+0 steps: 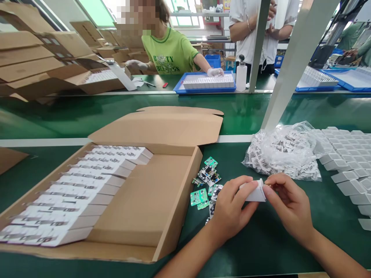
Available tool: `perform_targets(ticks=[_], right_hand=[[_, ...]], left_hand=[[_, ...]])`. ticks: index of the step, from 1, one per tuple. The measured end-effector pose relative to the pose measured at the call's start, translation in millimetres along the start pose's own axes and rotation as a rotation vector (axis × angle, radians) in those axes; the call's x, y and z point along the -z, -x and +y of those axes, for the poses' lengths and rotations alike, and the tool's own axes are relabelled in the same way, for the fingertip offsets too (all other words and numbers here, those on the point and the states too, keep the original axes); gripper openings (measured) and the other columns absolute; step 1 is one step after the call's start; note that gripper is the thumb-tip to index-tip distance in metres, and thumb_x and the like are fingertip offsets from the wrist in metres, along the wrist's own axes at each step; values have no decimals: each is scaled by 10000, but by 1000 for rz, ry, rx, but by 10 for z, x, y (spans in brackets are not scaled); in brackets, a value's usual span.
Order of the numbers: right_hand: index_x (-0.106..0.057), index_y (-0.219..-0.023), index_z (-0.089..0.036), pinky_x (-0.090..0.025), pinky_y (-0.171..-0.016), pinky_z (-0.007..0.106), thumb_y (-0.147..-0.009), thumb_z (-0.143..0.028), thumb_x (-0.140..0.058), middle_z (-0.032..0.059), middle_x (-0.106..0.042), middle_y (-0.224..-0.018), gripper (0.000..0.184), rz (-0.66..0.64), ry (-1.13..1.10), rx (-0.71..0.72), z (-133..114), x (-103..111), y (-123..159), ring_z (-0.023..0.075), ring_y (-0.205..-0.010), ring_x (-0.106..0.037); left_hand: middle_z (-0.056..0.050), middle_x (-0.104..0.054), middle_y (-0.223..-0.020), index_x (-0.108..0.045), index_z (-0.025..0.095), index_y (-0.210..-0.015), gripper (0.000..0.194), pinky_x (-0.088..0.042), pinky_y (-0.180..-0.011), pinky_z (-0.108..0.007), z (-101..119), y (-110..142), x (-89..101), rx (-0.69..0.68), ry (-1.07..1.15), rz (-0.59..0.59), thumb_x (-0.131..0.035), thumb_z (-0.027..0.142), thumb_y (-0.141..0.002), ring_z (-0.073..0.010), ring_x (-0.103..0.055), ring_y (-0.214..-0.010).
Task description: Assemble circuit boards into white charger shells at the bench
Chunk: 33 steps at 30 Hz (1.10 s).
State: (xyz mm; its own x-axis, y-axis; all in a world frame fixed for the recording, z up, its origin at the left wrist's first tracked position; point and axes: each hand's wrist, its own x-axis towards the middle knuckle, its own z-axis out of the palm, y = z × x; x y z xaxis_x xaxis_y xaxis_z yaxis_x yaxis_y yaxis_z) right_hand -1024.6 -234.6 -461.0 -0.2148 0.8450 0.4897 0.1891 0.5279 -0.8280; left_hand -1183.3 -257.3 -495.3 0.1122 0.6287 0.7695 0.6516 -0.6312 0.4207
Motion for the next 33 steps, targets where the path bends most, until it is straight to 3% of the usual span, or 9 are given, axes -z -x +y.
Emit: perform_targets(ticks=[23, 29, 33], right_hand=[[-619, -819, -215, -476, -462, 155, -836, -161, -630, -19, -625, -665, 57, -20, -22, 22, -69, 42, -42, 93, -533, -583], [-609, -823, -219, -482, -494, 142, -850, -160, -614, -29, -622, -679, 65, -62, -2, 34, -66, 57, -64, 82, -549, -575], [-617, -845, -222, -500, -533, 144, -867, -180, -603, -28, -636, -705, 50, -111, -8, 2, -60, 56, -66, 81, -581, -587]], left_hand=[[-128, -632, -1057, -482, 216, -1260, 453, -557, -794, -321, -3, -1, 20, -50, -25, 35, -599, 100, -838, -211, -636, -936], [-128, -618, -1046, -526, 178, -1235, 430, -547, -797, -296, -31, 2, 4, -88, -19, 51, -602, 77, -824, -200, -624, -932], [-110, -587, -1027, -596, 180, -1176, 349, -553, -767, -278, -55, 3, 10, -160, -140, 45, -559, 67, -848, -178, -607, -896]])
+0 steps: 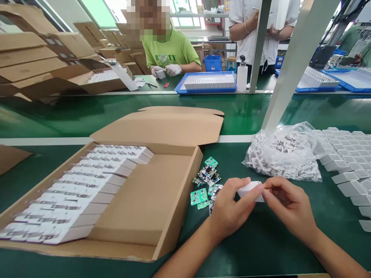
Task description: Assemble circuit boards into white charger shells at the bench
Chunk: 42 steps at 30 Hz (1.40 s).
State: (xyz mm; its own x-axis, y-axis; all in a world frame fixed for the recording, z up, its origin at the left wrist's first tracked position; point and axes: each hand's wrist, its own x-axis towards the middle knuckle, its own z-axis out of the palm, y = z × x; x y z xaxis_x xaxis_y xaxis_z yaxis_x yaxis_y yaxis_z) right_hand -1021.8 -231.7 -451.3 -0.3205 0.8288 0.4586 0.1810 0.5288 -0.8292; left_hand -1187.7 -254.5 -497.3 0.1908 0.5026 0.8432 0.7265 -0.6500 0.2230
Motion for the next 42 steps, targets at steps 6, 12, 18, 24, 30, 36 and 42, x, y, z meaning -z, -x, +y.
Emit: perform_targets(ticks=[6, 12, 18, 24, 30, 36, 42], right_hand=[[-594, -833, -218, -488, -511, 145, -886, -191, -585, -33, -610, -688, 60, -4, -74, -48, 36, -40, 32, 78, -564, -570], [-498, -1289, -207, -557, -661, 232, -955, -307, -534, 48, -597, -926, 351, -22, 125, 122, 150, -75, 73, 135, -766, -599], [-376, -1430, -154, -478, -1047, 369, -951, -293, -557, 162, -522, -1274, 531, -135, 397, 490, 168, -58, 64, 225, -1237, -488], [-268, -1503, -119, -477, -1073, 336, -957, -166, -514, 175, -513, -1345, 601, -183, 430, 530, 179, -71, 78, 200, -1333, -441], [-274, -1505, -98, -524, -1018, 359, -929, -56, -422, 199, -526, -1301, 596, 0, 418, 586, 282, -218, 165, 216, -1319, -462], [-426, -1387, -131, -536, -989, 273, -873, -46, -564, 139, -606, -1161, 538, 90, 310, 609, 204, -124, 101, 172, -1196, -576], [-484, -1300, -91, -509, -1029, 294, -885, -43, -547, 159, -610, -1167, 422, 54, 292, 646, 164, -103, 102, 179, -1233, -547]], left_hand=[[-102, -564, -1014, -603, 195, -1154, 281, -561, -733, -269, 44, 36, -18, 2, -44, -39, -551, 130, -886, -173, -607, -878], [-24, -591, -878, -546, 233, -1202, 336, -525, -638, -231, 129, -45, 7, 373, 319, -66, -636, 242, -879, -135, -587, -742], [-26, -599, -978, -573, 271, -1169, 326, -523, -643, -230, 126, -45, 35, 722, 607, -43, -674, 312, -861, -131, -616, -759], [-17, -617, -1012, -573, 311, -1199, 429, -517, -681, -241, 119, 1, 18, 643, 467, 12, -743, 325, -805, -150, -615, -825], [-9, -567, -951, -542, 322, -1246, 610, -521, -649, -246, 171, 88, -31, 629, 570, 45, -804, 446, -709, -158, -615, -798], [-63, -549, -1187, -451, 401, -1388, 557, -556, -724, -244, 156, -29, 99, 576, 1007, -41, -648, 420, -868, -166, -650, -920], [-80, -542, -1246, -552, 341, -1286, 462, -568, -755, -230, 130, -100, 141, 459, 991, -37, -684, 225, -859, -190, -619, -1066]])
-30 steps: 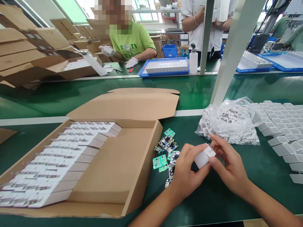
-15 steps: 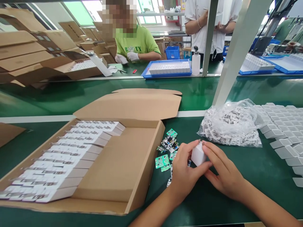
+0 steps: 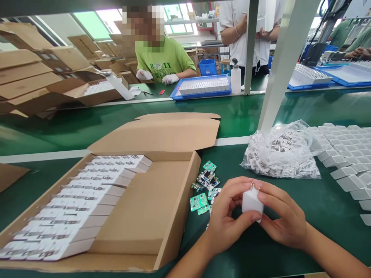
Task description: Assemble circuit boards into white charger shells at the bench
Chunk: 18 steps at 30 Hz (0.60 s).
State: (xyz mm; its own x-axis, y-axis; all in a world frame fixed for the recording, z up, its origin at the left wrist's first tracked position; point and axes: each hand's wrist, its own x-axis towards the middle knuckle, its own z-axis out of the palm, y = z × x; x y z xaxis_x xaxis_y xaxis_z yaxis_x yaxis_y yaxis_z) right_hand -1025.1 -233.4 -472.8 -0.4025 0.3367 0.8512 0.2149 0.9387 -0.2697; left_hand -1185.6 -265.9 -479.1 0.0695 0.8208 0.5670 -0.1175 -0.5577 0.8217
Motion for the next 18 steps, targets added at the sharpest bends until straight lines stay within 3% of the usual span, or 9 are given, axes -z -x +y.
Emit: perform_targets(ticks=[8, 11, 14, 18], right_hand=[[-517, -1281, -146, -560, -892, 363, -860, -45, -552, 122, -661, -1061, 434, 40, 23, -33, -42, 5, -17, 209, -1065, -614], [-530, -1238, -148, -554, -836, 339, -853, -20, -540, 114, -668, -1025, 406, 43, 35, -30, -54, 11, -12, 192, -995, -628], [-529, -1198, -146, -539, -822, 339, -850, 0, -522, 113, -668, -1018, 377, 14, 32, -15, -41, 5, 10, 192, -981, -626], [-509, -1195, -123, -515, -780, 335, -846, 10, -494, 141, -651, -1070, 374, -82, 9, -3, 26, 17, 25, 203, -997, -615]], left_hand=[[-82, -518, -1274, -515, 373, -1316, 503, -571, -785, -253, 30, 26, -12, 69, -66, 5, -690, 276, -854, -199, -613, -1085], [-70, -549, -1188, -526, 366, -1288, 470, -572, -749, -247, 57, 19, -8, 91, -59, -18, -688, 296, -853, -178, -630, -975], [-53, -578, -1051, -549, 322, -1200, 368, -555, -673, -218, 61, 7, -9, 104, -65, -13, -678, 274, -860, -137, -608, -811], [-33, -568, -1002, -563, 303, -1118, 275, -540, -664, -197, 25, -9, -19, 90, -36, 7, -671, 261, -869, -114, -589, -788]])
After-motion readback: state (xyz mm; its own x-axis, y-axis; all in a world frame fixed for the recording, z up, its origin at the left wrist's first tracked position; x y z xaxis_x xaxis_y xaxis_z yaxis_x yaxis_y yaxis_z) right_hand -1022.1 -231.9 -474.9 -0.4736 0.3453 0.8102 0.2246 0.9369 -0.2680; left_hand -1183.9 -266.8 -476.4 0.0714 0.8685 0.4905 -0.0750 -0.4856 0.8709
